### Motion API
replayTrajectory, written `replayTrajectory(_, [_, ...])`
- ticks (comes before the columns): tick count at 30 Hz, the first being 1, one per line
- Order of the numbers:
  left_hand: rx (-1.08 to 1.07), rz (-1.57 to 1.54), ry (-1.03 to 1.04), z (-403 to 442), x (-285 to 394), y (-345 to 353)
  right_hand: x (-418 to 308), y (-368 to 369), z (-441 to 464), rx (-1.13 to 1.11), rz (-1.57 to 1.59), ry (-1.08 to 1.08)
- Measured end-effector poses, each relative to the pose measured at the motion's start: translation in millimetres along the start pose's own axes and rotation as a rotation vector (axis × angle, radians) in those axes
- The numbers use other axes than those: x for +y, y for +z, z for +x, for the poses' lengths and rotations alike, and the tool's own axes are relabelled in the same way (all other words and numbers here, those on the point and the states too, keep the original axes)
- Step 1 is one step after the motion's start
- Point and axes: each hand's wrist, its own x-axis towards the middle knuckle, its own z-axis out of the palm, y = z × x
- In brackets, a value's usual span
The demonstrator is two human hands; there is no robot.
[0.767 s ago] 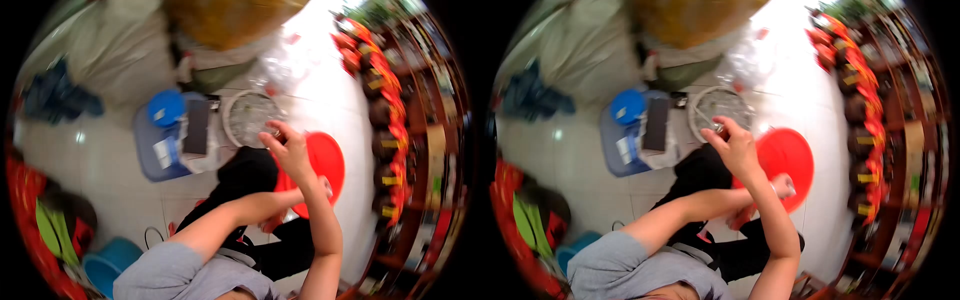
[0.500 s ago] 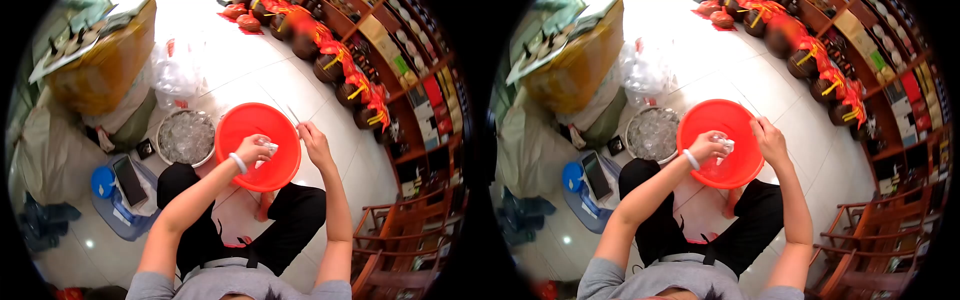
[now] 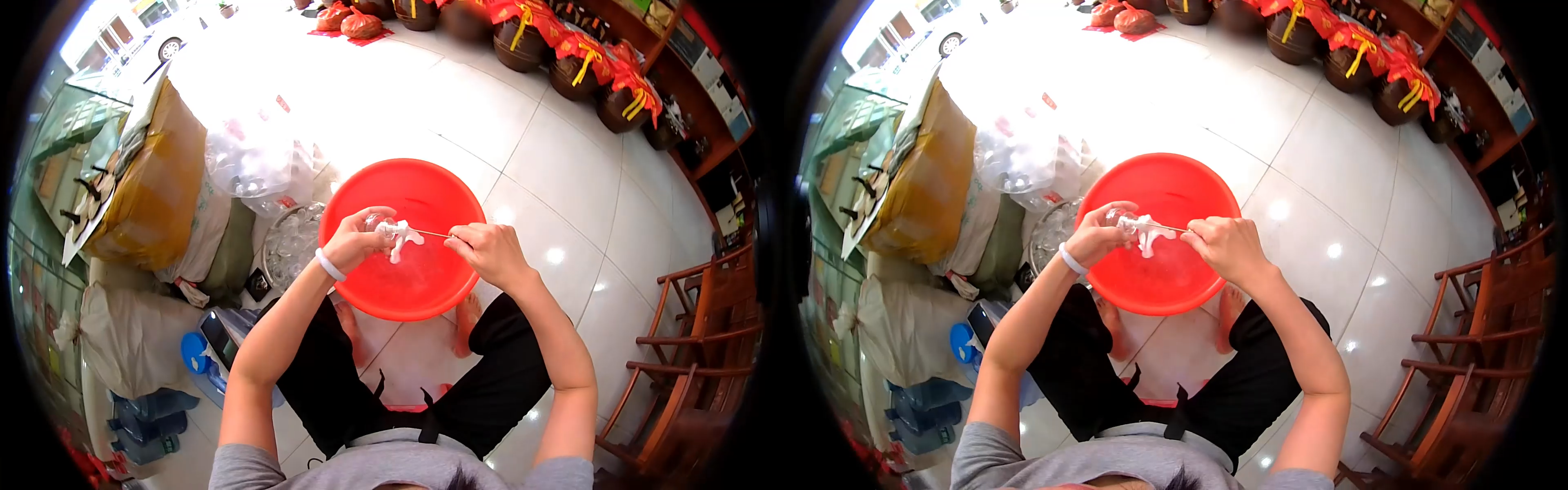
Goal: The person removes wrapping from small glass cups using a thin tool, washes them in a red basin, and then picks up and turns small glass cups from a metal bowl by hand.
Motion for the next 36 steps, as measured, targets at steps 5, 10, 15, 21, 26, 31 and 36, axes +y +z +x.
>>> replayTrajectory(5, [-0.042, 0.14, 0.005, 12, -10, 2, 7, 3, -1, -0.077, -0.048, 0.031])
replayTrajectory(10, [-0.032, 0.264, 0.0, 14, -4, 8, 7, 1, 1, -0.112, -0.1, 0.031])
replayTrajectory(15, [-0.065, 0.28, 0.008, 13, 1, 8, 6, 1, -2, -0.053, -0.109, 0.006])
replayTrajectory(21, [-0.051, 0.301, 0.024, 16, -2, 4, 4, 1, -9, 0.015, -0.1, 0.011])
replayTrajectory(26, [-0.089, 0.244, 0.01, 17, 0, 14, 1, 0, -8, -0.003, -0.116, 0.045])
replayTrajectory(31, [-0.106, 0.266, 0.004, 19, -5, 15, -2, 3, -12, -0.024, -0.148, 0.044])
replayTrajectory(36, [-0.17, 0.291, -0.013, 17, -14, 23, -2, 17, -15, -0.026, -0.122, 0.024])
